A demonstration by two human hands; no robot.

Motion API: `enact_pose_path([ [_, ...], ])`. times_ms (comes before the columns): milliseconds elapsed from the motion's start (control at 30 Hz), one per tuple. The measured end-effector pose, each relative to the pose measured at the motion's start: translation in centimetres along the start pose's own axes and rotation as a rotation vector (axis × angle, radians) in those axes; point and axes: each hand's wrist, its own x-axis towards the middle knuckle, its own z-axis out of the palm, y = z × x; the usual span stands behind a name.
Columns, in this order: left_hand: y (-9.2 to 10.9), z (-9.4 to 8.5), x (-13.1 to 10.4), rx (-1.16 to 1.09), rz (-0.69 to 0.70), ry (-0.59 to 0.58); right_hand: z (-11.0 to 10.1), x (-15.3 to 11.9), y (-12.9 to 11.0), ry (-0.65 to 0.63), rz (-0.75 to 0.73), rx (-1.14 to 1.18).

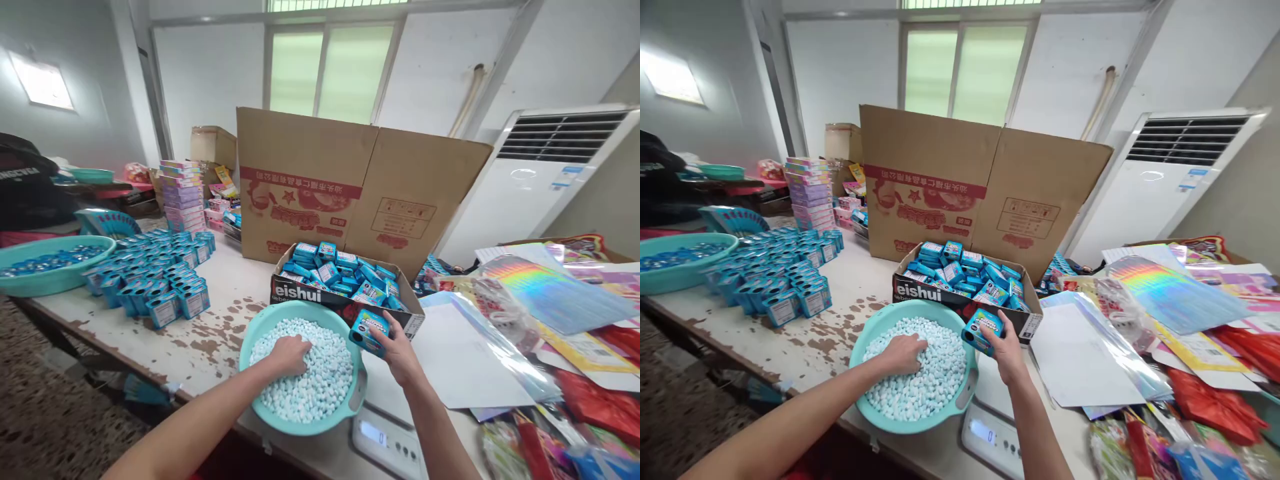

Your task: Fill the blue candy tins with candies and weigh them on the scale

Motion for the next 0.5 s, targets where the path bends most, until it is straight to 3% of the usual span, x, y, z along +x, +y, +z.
enact_pose_path([
  [100,0.1,-0.1,-0.1,0.008,-0.001,0.002,-2.3,-0.6,-0.7,0.077,-0.011,0.025],
  [233,0.1,-0.1,0.2,0.008,0.005,0.0,-8.2,-4.4,-0.8,0.111,-0.022,0.224],
  [333,0.2,0.2,0.8,0.015,-0.002,-0.02,-12.9,-8.8,0.8,0.131,-0.01,0.288],
  [500,0.5,0.6,1.7,0.055,-0.021,-0.038,-17.7,-12.8,4.7,0.374,0.161,0.209],
])
